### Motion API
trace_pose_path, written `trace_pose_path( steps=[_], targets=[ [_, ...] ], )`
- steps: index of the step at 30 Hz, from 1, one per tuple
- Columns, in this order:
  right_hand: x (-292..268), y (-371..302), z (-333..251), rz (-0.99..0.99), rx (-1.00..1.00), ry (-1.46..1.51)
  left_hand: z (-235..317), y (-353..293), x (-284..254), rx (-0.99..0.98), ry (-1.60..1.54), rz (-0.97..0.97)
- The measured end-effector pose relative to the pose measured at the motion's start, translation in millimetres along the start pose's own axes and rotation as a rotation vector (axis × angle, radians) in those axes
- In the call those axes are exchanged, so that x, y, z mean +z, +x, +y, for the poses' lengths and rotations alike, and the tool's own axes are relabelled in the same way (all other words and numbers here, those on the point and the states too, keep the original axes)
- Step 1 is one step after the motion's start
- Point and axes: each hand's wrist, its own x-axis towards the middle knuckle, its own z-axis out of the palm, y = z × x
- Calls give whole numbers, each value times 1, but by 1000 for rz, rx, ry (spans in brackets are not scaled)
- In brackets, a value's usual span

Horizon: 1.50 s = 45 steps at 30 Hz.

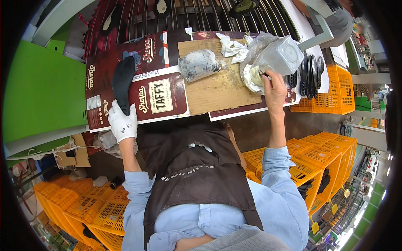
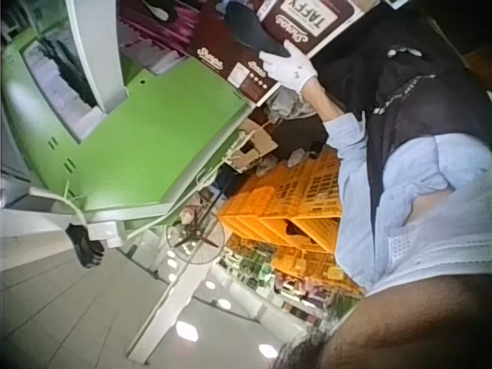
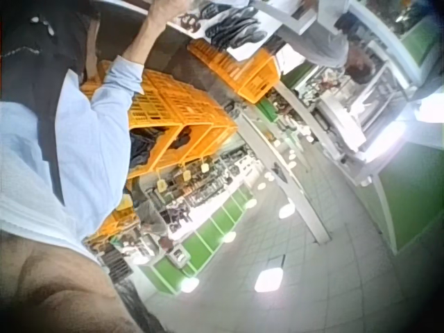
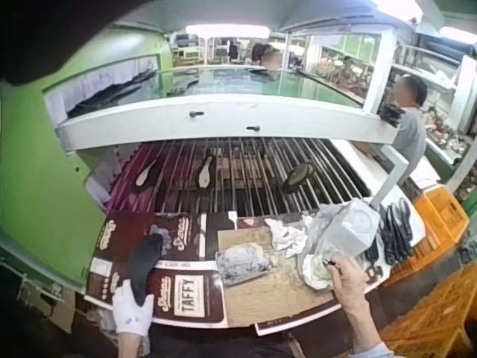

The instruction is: Applying adhesive to shoe soles using a small brush and placing the components on a conveyor belt for further processing.

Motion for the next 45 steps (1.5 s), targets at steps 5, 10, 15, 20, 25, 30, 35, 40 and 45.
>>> trace_pose_path(
  steps=[5,10,15,20,25,30,35,40,45],
  targets=[
    [1,-5,0,-33,32,51,0,0,2,3,-2,16],
    [-1,-3,-2,-50,31,68,-2,0,2,21,-6,37],
    [-4,-2,-3,-84,47,98,-3,0,3,42,-7,49],
    [-9,-3,-12,-66,45,141,-6,-1,4,57,-8,55],
    [-35,14,-21,17,-32,243,-3,0,2,1,-37,14],
    [-103,97,3,211,-203,25,1,-1,-6,-30,-47,-17],
    [-153,239,64,377,182,218,-1,-3,-6,-18,-69,8],
    [-171,344,120,255,778,565,-2,-3,-3,-8,-88,31],
    [-156,394,148,6,1036,836,-1,-4,-4,-27,-91,23]
  ],
)
